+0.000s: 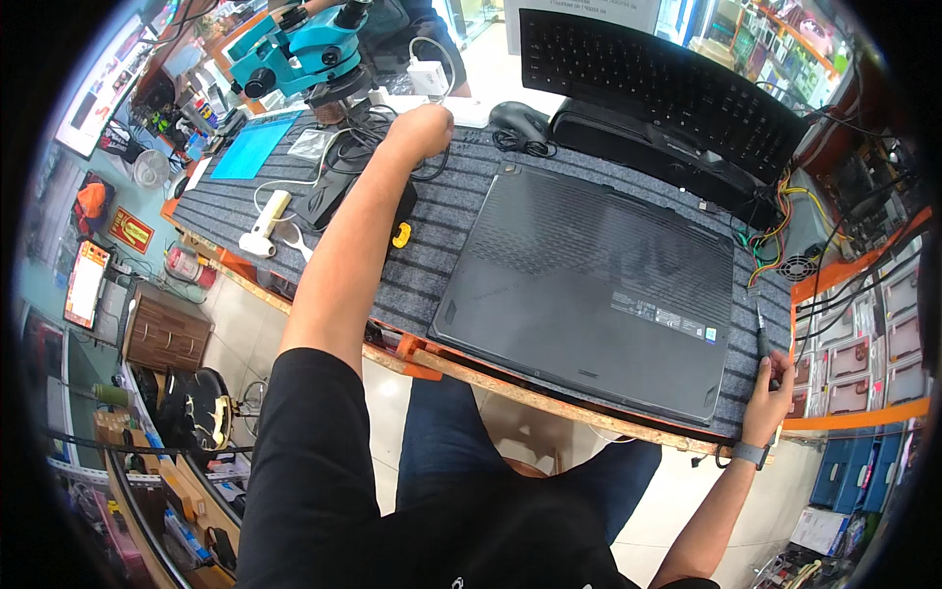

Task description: The person unscrews multiple screws from the bottom of a laptop using a screwdriver, places the screws into a tray, and then uses a yellow pry tool to separate the bottom casing from the main body of the laptop, eventually lifting the casing to expose the internal components.

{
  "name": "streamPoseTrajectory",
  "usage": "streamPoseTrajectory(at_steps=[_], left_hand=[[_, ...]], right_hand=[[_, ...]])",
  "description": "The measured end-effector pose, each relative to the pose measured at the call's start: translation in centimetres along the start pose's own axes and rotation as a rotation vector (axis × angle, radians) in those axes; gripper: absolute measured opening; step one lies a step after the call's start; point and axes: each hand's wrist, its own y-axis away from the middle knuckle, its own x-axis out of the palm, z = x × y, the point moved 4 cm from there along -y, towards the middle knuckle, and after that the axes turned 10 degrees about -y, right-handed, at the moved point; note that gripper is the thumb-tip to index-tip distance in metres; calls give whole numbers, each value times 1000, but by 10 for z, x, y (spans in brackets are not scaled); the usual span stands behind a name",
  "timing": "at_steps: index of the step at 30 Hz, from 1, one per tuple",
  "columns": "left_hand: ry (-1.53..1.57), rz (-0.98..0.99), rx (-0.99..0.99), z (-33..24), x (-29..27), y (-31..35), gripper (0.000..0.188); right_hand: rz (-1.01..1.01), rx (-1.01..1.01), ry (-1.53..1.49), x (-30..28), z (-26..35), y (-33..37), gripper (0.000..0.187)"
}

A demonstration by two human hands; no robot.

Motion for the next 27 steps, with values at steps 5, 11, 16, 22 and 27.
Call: streamPoseTrajectory(at_steps=[5, 11, 16, 22, 27], left_hand=[[100, -50, -73, 22, -32, 42, 22], [113, 21, -142, 1, -42, 146, 63], [29, -37, -336, -3, -22, 229, 85], [205, 73, -356, -7, -47, 273, 87], [914, 58, -226, 28, -58, 286, 78]], right_hand=[[3, -4, -23, 1, -1, 1, 26], [-17, -7, -38, -3, -10, 2, 28], [-81, -39, 6, -8, -9, -4, 34], [-200, -227, -203, -7, 98, 17, 35], [99, -436, -378, 54, 209, 53, 23]])
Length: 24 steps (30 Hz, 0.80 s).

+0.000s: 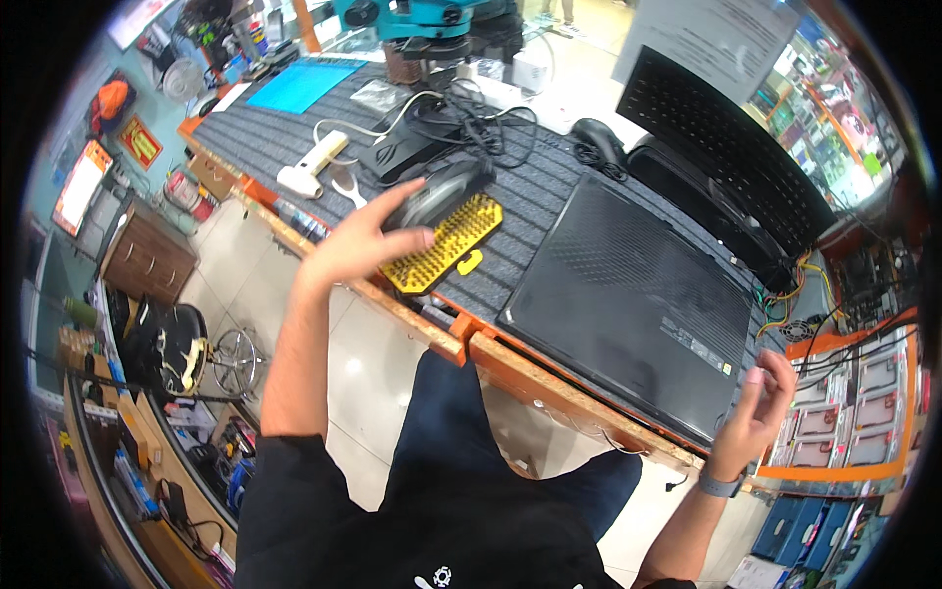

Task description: The person unscrews multiple screws from the bottom of a laptop using a screwdriver, places the screws into a tray, and then uses a yellow pry tool to separate the bottom casing from the main body of the laptop, eventually lifting the casing to expose the internal components.

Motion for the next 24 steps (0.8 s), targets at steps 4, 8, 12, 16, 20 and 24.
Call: streamPoseTrajectory(at_steps=[4, 8, 12, 16, 20, 24], left_hand=[[157, -198, -252, 44, -54, -9, 60], [161, -286, -117, 54, -59, -7, 53], [328, -313, -140, 72, -52, -17, 48], [442, -245, -207, 89, -52, -21, 48], [546, -216, -242, 100, -51, -20, 55], [538, -206, -201, 111, -50, -23, 56]], right_hand=[[460, -117, -118, 127, 67, -9, 5], [711, -203, -219, 240, 73, -9, 8], [823, -245, -100, 334, 64, -12, 14], [755, -544, -45, 395, 83, -17, 9], [894, -886, 210, 440, 90, -21, 12], [972, -1086, 285, 458, 89, -25, 12]])
